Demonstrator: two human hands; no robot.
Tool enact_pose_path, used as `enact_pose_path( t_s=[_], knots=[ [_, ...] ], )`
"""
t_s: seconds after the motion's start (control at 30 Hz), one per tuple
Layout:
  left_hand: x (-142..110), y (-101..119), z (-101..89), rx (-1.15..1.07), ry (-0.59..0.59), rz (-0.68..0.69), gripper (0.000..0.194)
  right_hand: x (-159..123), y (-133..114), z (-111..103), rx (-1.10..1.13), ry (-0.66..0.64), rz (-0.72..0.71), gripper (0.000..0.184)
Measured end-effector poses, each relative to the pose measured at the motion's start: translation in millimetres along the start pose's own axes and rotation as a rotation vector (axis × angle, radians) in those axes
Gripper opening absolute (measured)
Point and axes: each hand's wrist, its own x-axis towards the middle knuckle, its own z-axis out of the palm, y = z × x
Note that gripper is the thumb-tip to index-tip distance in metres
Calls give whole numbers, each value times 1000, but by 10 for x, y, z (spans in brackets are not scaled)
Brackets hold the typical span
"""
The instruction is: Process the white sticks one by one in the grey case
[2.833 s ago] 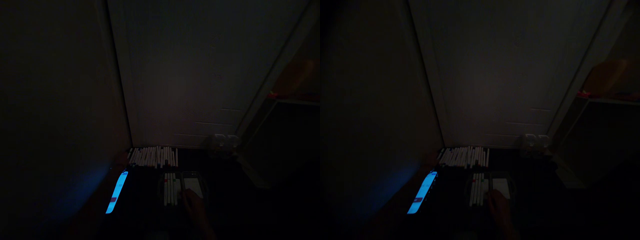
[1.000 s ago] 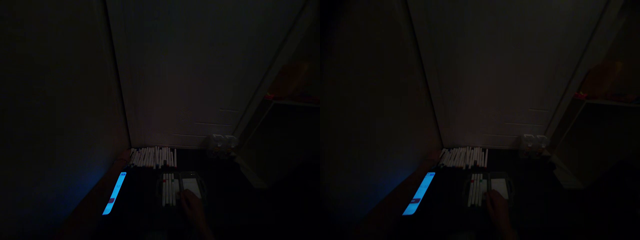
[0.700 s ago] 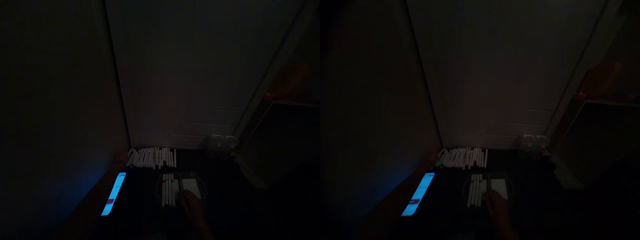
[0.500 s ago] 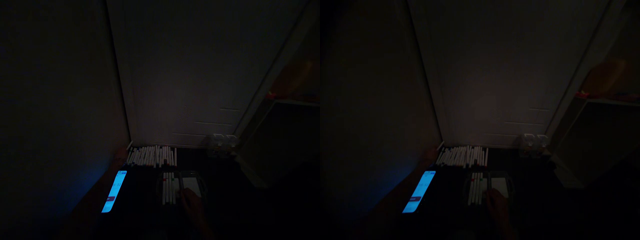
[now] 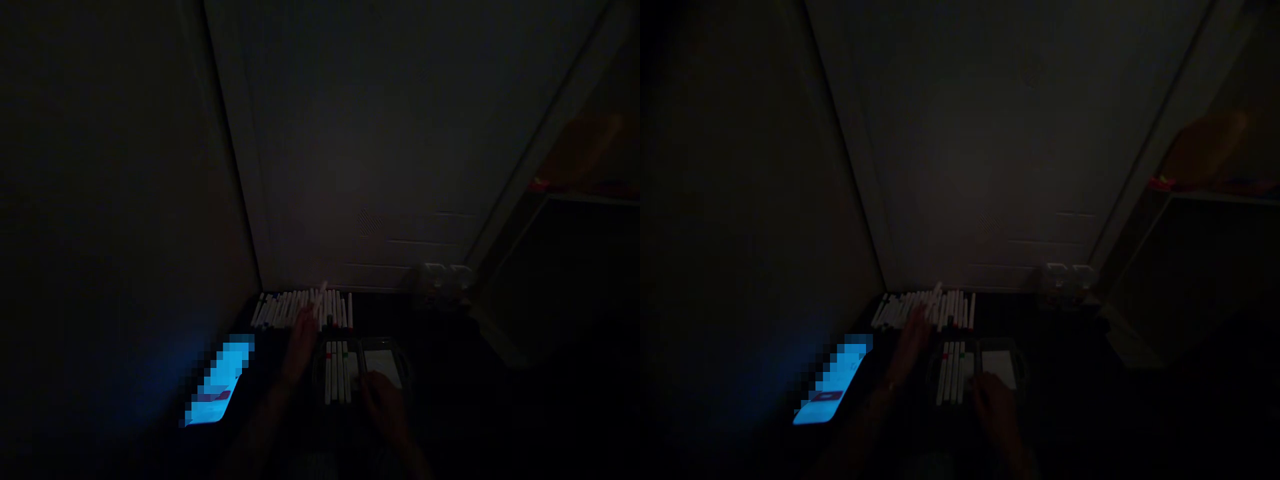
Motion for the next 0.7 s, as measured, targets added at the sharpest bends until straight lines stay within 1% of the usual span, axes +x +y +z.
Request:
enact_pose_path(
  t_s=[0.1,0.2,0.3,0.37,0.4,0.5,0.57,0.6,0.63,0.7],
  knots=[
    [-432,-132,294,130,-113,70,42,5,1,-9,25,17,2,26],
    [-741,-265,480,254,-161,115,38,-1,-2,-18,42,80,41,29],
    [-946,-395,612,326,-221,82,42,-7,0,-22,77,128,53,39],
    [-1035,-460,688,375,-253,111,44,-6,10,-24,90,101,4,39],
    [-1067,-479,718,412,-244,145,45,-6,18,-25,92,80,-22,38],
    [-1114,-459,740,488,-278,230,46,-5,41,-30,111,72,-40,37],
    [-1107,-395,680,513,-344,275,44,-7,53,-31,145,115,2,37],
    [-1090,-360,632,540,-349,298,42,-7,59,-30,164,143,36,37],
    [-1065,-329,574,580,-332,318,41,-6,64,-29,179,173,73,36],
    [-994,-295,452,692,-234,355,40,0,79,-26,200,239,141,34]
  ],
)
